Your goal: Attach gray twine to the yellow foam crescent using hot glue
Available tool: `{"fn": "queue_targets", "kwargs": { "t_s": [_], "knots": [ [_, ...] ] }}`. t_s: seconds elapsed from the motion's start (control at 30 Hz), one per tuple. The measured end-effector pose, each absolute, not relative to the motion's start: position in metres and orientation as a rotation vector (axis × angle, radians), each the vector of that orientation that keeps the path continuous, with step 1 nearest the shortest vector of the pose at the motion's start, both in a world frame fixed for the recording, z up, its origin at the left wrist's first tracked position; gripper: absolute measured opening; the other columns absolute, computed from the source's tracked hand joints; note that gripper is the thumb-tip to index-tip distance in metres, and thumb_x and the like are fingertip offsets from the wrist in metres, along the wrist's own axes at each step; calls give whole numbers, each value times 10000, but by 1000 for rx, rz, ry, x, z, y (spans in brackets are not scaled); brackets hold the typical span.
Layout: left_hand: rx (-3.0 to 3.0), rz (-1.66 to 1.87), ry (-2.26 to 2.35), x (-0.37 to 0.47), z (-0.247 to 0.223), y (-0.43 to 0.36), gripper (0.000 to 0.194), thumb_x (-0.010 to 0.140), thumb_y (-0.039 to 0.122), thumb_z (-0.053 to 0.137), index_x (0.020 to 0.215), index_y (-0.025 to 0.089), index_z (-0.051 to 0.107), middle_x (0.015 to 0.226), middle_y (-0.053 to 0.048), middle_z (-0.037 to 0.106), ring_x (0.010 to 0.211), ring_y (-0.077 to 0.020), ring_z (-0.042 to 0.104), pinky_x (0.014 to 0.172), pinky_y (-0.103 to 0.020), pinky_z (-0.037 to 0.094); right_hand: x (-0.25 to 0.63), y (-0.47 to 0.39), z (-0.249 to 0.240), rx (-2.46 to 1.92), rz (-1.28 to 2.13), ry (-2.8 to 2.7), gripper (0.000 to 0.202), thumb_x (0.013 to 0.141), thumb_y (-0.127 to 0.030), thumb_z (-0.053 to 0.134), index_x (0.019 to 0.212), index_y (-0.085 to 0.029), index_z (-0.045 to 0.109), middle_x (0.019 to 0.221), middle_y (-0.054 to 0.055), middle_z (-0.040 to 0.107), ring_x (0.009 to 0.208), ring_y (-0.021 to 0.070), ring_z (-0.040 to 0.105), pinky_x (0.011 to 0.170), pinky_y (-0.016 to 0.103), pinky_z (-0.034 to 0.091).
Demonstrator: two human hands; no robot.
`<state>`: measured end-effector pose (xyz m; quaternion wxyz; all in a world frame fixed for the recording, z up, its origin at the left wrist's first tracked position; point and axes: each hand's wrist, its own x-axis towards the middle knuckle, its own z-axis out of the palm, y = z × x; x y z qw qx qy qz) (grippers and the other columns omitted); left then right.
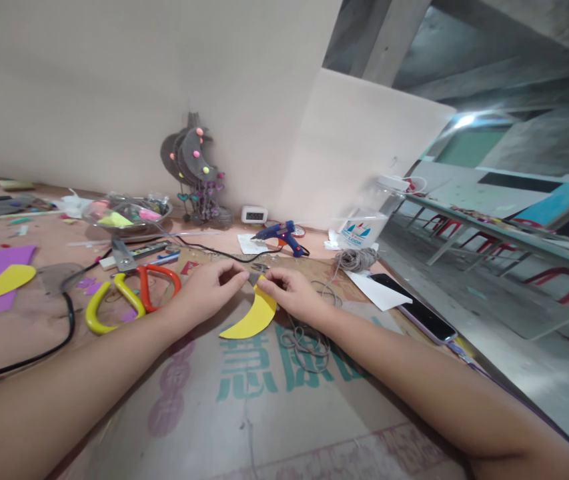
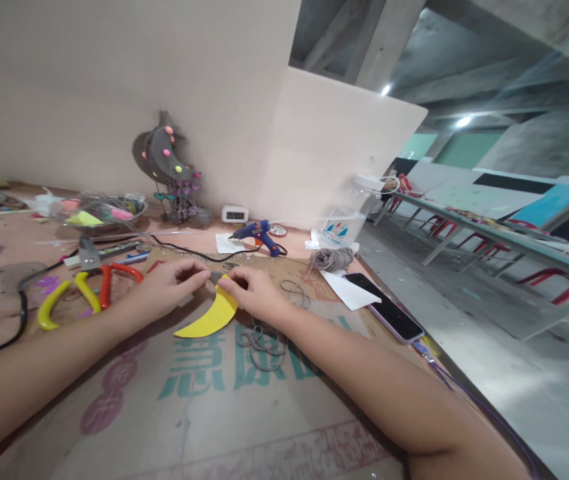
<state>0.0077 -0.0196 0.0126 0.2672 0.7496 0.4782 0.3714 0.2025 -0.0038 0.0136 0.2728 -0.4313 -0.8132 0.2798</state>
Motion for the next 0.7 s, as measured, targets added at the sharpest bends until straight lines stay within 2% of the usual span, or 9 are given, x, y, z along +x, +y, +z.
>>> {"fn": "queue_targets", "kwargs": {
  "t_s": [0.23,0.57,0.7],
  "knots": [
    [2033,1000,1268,9,14,-19,249,817,379,453,792,181,602,764,-9,640,720,-166,566,642,-257,410,203,-2,11,-1164,680,-2220,256,838,-363,477,718,-154,562,634,-17,504,582,91,429,528,200,305],
    [2017,1001,1289,8,13,-19,258,820,391,448,797,183,598,763,-9,640,716,-165,565,633,-250,409,203,-4,15,-1120,754,-2230,100,793,-231,469,765,-161,535,638,-26,482,578,93,427,524,197,315],
    [2006,993,1306,8,14,-19,263,822,399,443,801,187,597,775,-10,648,710,-163,564,628,-248,407,205,-5,18,-1096,806,-2211,149,822,-212,403,805,-165,543,691,-11,517,633,107,467,563,205,346]
  ]
}}
